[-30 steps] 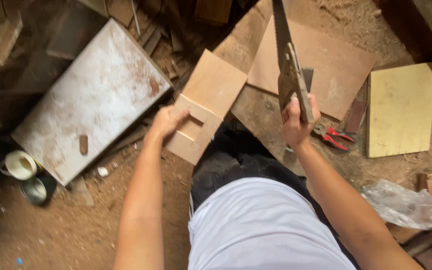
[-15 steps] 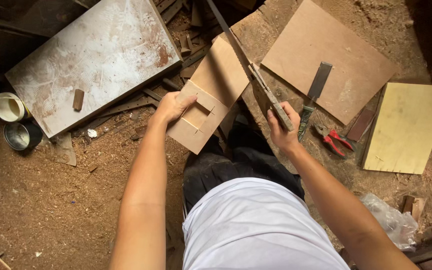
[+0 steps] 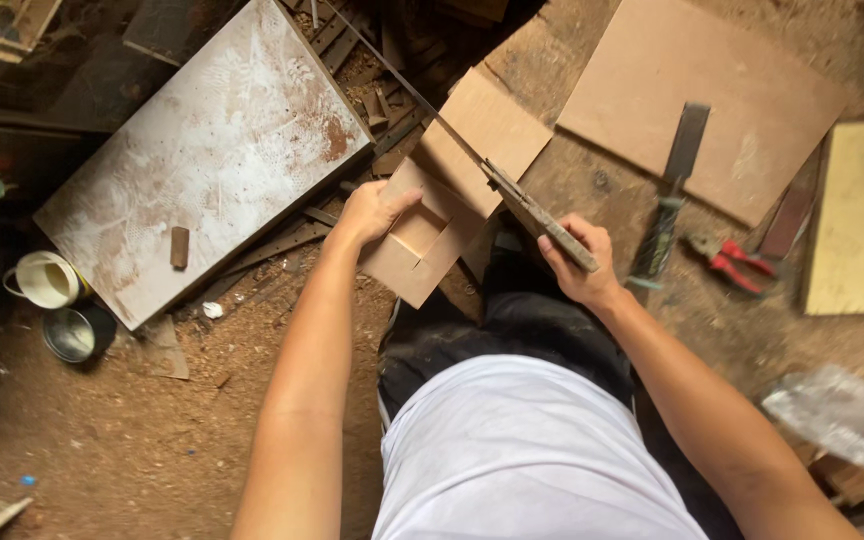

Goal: The person assembles a small wooden frame by cutting a piece of wood with a hand saw, applying glue to the edges, and joining the pieces together. They then sand the edges and inspect the assembled frame.

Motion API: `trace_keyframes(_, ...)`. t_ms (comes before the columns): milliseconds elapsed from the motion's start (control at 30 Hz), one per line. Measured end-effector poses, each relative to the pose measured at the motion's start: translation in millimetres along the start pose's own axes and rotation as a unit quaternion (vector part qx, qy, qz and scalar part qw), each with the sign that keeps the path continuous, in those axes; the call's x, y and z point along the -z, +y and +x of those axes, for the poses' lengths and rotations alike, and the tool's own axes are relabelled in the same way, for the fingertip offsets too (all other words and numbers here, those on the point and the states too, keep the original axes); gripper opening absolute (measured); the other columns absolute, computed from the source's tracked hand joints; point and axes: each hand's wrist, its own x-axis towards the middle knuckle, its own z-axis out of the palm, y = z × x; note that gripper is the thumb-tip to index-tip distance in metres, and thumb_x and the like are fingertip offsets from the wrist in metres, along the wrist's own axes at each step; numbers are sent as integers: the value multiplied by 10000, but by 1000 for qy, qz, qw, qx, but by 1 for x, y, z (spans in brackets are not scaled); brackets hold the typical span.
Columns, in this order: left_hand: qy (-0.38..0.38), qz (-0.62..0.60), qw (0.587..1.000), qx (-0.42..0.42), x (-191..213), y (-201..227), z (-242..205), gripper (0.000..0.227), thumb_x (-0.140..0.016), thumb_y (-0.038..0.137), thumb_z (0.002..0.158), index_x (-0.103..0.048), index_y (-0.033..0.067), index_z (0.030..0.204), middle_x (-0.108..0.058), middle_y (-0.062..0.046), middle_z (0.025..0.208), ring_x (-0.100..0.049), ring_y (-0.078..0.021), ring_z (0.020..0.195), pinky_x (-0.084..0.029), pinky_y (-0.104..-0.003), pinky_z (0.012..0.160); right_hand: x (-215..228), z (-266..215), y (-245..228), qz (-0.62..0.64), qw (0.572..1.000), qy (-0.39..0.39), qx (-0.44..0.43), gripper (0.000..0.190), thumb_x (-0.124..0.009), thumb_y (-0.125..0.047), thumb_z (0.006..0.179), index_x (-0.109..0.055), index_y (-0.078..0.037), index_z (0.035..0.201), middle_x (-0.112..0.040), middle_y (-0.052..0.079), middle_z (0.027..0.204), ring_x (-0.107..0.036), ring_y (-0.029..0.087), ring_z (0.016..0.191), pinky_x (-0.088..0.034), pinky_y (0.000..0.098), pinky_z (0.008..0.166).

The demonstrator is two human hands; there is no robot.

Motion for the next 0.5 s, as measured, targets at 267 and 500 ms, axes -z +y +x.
trace_keyframes(267, -21, 71, 995, -66, 33, -2, 29, 722, -697, 704, 802, -759, 54, 1108, -761, -154, 1098, -711, -250, 1003, -525, -395, 907, -46, -7, -34, -18, 998, 50, 30, 97, -713, -70, 940, -629, -38, 901, -573, 28, 684, -521, 92, 604, -430, 268, 583)
trace_keyframes(500, -67, 68, 992, -81, 38, 1, 32, 617, -713, 640, 783, -749, 94, 1068, -782, -115, 978, -734, -222, 898, -538, -391, 826, -47, -30, -56, -14, 998, 56, -37, 103, -732, -66, 919, -644, -36, 873, -539, 15, 616, -451, 79, 539, -359, 254, 510)
